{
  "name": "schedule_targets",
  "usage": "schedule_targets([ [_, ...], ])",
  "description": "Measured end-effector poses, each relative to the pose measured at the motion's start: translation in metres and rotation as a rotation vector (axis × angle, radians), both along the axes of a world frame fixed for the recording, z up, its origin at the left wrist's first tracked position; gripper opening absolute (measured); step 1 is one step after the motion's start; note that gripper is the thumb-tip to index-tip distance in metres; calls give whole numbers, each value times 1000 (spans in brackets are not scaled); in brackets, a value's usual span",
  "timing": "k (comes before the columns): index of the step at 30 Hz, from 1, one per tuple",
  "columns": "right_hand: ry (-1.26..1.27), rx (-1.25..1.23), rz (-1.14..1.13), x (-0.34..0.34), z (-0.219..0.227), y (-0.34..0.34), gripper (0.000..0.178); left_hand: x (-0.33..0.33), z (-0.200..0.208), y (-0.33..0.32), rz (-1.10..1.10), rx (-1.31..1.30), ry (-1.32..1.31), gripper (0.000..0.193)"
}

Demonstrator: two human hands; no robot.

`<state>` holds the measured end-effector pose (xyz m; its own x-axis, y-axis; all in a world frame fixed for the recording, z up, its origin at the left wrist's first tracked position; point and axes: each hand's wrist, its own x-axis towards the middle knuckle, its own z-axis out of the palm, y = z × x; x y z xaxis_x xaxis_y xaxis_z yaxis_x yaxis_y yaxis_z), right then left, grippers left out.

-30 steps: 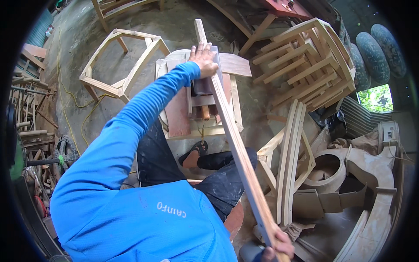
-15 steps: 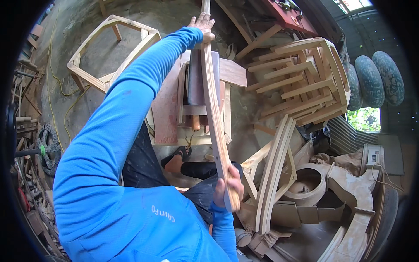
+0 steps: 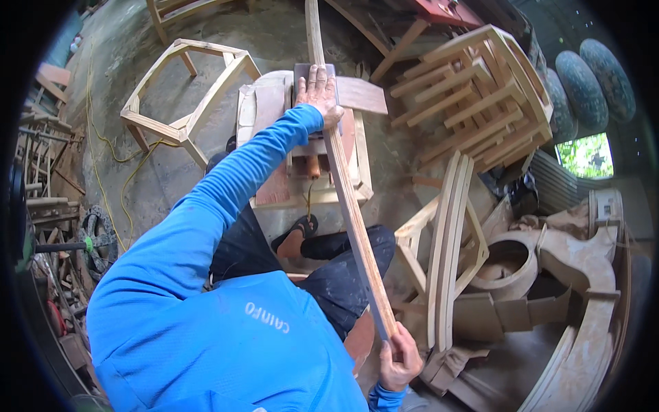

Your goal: Sanding curved wooden chair components using a belt sander.

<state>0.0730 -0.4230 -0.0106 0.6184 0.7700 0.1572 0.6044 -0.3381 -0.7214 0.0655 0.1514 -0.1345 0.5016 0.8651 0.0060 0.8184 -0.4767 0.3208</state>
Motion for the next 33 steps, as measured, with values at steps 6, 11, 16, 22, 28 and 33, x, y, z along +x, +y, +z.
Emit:
schedule_targets([
  [6,-105,-530,-82,-28,46,-3,50,-25,1,-66,2,22,-4,93],
  [11,-223,-550,37,-35,60,38,38,-32,-8,-43,-31,16,-142,91],
  [16,-279,-552,166,-32,43,95,39,-20,-8,16,-62,34,-201,88],
  [22,-284,-431,174,-28,13,179,44,-14,-19,94,-22,115,-230,82],
  [28,-311,-358,187,-24,-11,246,42,-3,-12,162,-14,231,-255,79],
  [33,-327,-347,182,-21,-35,300,40,-4,-21,235,-13,270,-376,81],
])
